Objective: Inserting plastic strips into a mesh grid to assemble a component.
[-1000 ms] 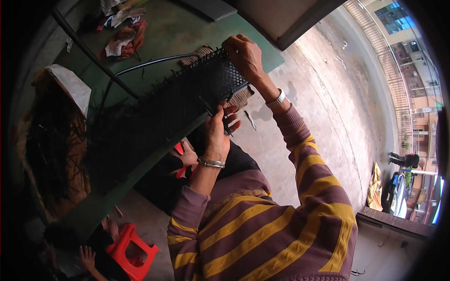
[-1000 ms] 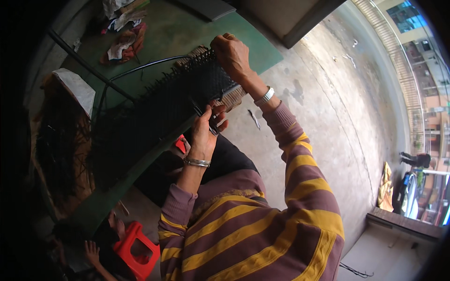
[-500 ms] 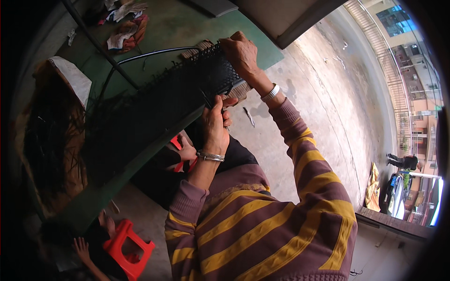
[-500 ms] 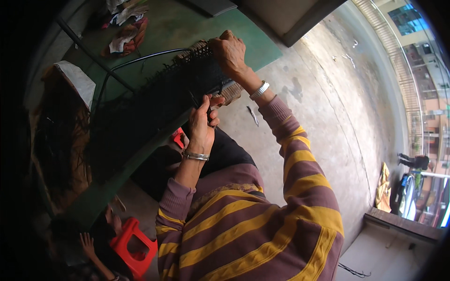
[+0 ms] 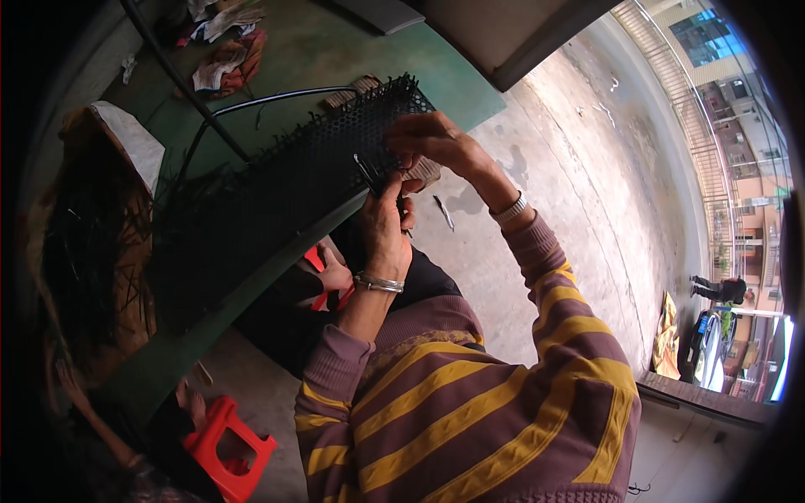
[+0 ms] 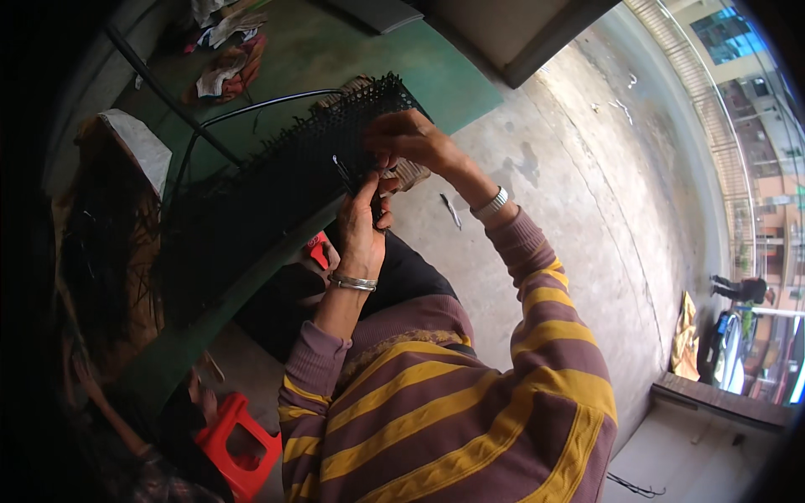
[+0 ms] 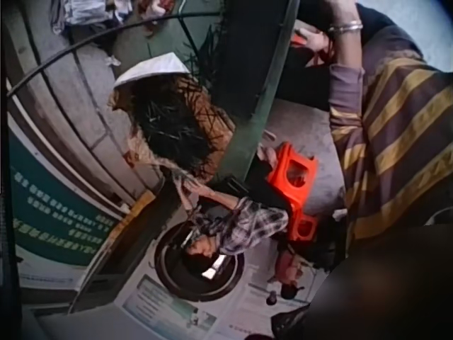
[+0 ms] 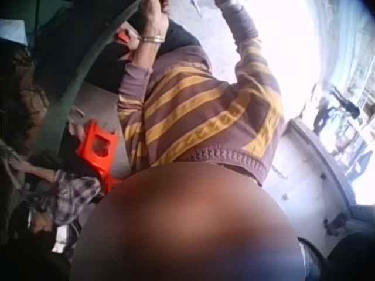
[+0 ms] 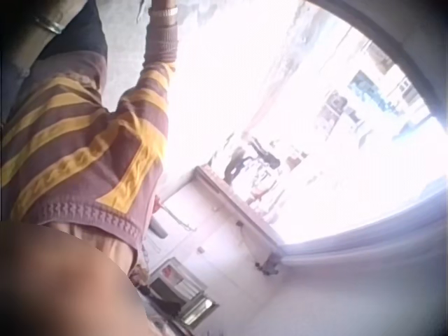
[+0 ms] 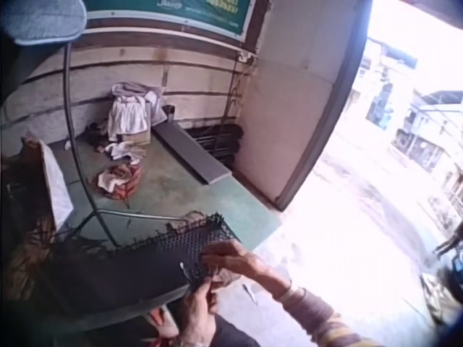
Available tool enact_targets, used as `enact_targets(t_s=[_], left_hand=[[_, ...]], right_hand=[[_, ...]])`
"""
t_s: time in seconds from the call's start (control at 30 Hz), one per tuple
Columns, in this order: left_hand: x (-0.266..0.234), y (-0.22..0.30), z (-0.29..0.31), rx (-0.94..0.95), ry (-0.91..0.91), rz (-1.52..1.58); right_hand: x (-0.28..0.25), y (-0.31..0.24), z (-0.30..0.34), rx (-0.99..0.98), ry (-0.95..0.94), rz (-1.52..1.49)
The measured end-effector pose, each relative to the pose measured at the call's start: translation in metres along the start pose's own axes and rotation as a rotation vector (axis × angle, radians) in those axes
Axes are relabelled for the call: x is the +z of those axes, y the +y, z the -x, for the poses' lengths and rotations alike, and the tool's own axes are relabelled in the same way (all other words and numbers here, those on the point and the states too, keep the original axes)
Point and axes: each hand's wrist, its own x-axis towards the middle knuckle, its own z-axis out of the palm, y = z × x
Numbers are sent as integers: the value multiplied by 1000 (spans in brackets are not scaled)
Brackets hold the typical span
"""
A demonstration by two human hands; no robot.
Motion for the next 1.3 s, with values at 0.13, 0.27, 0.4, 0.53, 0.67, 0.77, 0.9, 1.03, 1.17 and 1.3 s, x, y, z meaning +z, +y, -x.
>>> enact_targets(t_s=[0.13,0.27,0.4,0.53,0.67,0.77,0.9,1.03,1.17,1.3], left_hand=[[0,2,-2,-21,20,7],[-1,4,-1,-19,21,-38],[0,9,1,-28,35,-61],[1,9,0,-51,-26,-75],[-2,7,-4,-62,-38,-85],[-2,5,-5,-38,-41,-55],[0,5,-5,-29,-44,-82],[1,5,-6,-40,-42,-106],[2,6,-5,-58,-50,-136],[2,7,-6,-54,-42,-134]], right_hand=[[3,-3,1,101,124,-117],[2,-8,1,145,145,-99],[3,-14,1,148,148,-126],[-1,-13,1,188,120,-154],[-3,-16,2,200,121,-127],[-6,-8,0,224,104,-221],[-10,-8,2,263,99,-241],[-11,-3,3,277,105,-278],[-13,-2,5,265,98,-303],[-15,-14,11,202,153,-216]])
